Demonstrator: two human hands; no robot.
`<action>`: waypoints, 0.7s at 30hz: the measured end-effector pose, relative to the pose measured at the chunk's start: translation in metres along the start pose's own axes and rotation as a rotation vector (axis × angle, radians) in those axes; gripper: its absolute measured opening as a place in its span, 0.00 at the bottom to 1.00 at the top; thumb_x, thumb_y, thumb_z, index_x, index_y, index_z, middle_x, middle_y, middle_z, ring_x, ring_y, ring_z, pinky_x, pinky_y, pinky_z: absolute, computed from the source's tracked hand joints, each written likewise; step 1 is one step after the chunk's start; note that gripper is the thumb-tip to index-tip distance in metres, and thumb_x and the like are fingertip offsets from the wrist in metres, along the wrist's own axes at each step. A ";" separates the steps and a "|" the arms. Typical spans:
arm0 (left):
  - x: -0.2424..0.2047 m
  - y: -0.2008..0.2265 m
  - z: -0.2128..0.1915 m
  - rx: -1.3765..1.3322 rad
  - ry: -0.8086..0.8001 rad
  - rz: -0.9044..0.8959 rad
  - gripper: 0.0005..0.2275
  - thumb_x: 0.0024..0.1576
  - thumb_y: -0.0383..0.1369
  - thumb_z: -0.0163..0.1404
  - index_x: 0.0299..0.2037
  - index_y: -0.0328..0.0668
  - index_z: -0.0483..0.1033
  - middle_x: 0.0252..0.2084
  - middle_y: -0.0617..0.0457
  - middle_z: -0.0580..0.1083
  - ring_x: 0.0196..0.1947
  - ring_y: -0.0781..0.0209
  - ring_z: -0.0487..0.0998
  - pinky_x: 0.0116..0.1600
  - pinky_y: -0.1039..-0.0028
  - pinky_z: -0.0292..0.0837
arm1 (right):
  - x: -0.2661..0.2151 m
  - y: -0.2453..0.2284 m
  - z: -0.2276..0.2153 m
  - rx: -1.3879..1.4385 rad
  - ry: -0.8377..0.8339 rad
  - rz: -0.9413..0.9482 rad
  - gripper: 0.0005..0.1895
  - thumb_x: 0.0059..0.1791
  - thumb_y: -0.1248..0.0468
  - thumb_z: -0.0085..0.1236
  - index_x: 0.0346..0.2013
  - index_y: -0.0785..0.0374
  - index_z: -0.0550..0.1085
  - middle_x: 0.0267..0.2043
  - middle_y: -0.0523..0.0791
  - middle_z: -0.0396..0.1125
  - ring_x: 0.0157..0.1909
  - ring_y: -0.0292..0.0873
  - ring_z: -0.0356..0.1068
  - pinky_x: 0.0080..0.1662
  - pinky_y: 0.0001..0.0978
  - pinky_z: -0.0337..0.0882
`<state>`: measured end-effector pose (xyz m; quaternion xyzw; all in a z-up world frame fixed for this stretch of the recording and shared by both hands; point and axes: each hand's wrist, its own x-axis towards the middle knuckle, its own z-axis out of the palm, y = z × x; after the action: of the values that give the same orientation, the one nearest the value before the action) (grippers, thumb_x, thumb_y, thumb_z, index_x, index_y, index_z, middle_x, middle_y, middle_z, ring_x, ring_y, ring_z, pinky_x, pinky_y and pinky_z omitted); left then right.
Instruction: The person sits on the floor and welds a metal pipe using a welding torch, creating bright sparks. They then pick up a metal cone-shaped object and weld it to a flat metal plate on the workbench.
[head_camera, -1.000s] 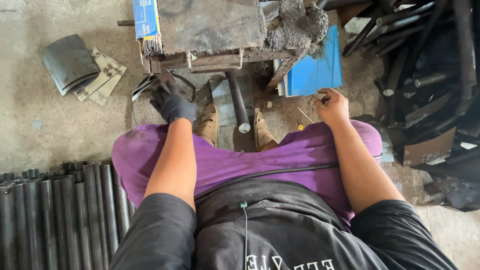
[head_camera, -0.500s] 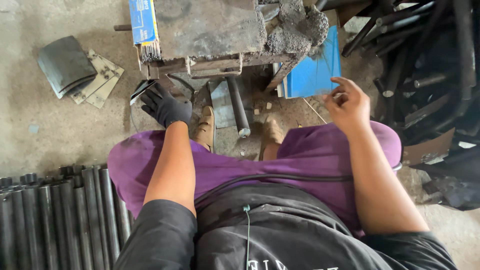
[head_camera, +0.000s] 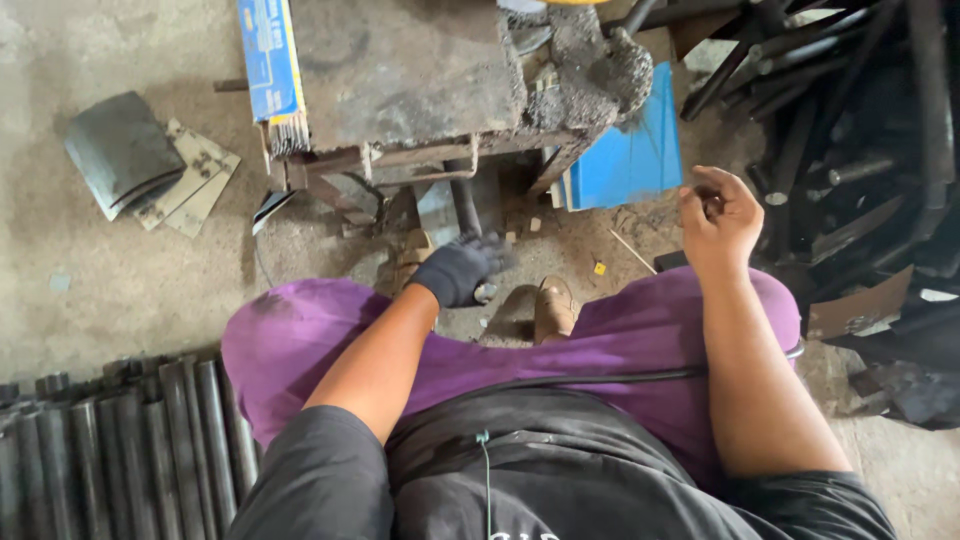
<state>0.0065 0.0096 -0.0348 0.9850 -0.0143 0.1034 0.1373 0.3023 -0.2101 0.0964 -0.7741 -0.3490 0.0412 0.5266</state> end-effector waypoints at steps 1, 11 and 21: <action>0.004 0.003 0.003 -0.028 0.042 0.041 0.21 0.50 0.39 0.53 0.56 0.56 0.76 0.58 0.51 0.75 0.60 0.51 0.72 0.65 0.58 0.63 | 0.001 0.001 0.000 -0.004 0.018 -0.022 0.12 0.53 0.73 0.63 0.51 0.69 0.78 0.34 0.40 0.69 0.30 0.27 0.60 0.34 0.20 0.61; 0.037 0.022 -0.036 -0.075 -0.288 -0.173 0.06 0.46 0.38 0.53 0.32 0.53 0.78 0.38 0.52 0.76 0.44 0.50 0.78 0.44 0.57 0.75 | -0.013 -0.004 -0.006 -0.040 0.024 0.084 0.15 0.51 0.69 0.63 0.52 0.65 0.77 0.32 0.39 0.70 0.29 0.25 0.64 0.34 0.18 0.64; 0.051 0.026 -0.033 -0.042 -0.286 -0.177 0.10 0.44 0.40 0.56 0.35 0.53 0.79 0.38 0.51 0.77 0.41 0.47 0.79 0.42 0.56 0.75 | -0.013 0.026 -0.007 -0.139 0.072 0.082 0.15 0.49 0.69 0.63 0.51 0.65 0.78 0.33 0.41 0.72 0.30 0.28 0.68 0.35 0.21 0.69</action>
<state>0.0483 -0.0058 0.0141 0.9840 0.0511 -0.0509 0.1627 0.3087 -0.2285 0.0732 -0.8234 -0.2996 0.0105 0.4819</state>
